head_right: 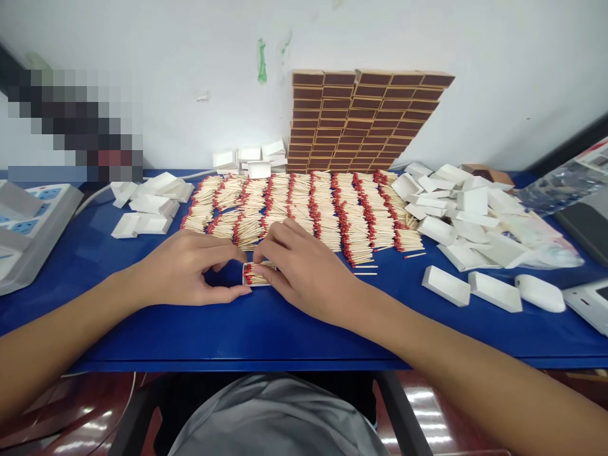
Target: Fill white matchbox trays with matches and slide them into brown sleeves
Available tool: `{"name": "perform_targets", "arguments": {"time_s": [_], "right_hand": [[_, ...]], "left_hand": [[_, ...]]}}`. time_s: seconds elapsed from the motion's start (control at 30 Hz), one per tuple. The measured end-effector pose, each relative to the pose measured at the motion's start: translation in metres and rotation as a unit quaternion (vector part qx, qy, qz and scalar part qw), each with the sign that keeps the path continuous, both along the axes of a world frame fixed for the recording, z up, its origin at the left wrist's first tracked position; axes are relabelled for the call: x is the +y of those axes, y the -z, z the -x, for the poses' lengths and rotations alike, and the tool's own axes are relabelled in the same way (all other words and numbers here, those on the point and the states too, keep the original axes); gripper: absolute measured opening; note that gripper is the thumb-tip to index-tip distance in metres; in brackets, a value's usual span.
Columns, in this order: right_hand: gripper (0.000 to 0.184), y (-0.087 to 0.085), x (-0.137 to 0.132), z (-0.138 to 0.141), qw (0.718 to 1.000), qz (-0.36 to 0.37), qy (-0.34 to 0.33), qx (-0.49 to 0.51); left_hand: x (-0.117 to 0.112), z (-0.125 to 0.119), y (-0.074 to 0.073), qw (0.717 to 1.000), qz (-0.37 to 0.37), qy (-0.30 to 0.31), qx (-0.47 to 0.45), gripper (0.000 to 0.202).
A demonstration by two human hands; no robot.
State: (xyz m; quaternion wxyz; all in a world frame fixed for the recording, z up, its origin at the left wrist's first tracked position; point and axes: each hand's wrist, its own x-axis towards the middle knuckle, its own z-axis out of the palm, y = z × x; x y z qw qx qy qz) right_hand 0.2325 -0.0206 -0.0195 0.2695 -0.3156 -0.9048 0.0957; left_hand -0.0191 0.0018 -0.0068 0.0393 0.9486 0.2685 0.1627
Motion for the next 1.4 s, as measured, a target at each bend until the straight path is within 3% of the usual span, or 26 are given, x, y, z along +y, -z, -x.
{"name": "perform_targets", "arguments": {"time_s": [0.2, 0.6, 1.4], "right_hand": [[0.019, 0.0008, -0.0020, 0.0023, 0.999, 0.021, -0.039, 0.015], [0.021, -0.0003, -0.0025, -0.0011, 0.997, -0.008, -0.079, 0.007], [0.018, 0.0002, 0.0007, -0.0030, 1.000, -0.018, 0.003, -0.010]], "left_hand": [[-0.0022, -0.0018, 0.0021, 1.000, -0.006, 0.006, 0.001, 0.030], [-0.0012, -0.0012, 0.0003, 1.000, 0.010, 0.005, -0.002, 0.026], [-0.0011, -0.0012, -0.0003, 1.000, 0.007, 0.005, -0.005, 0.027]]}}
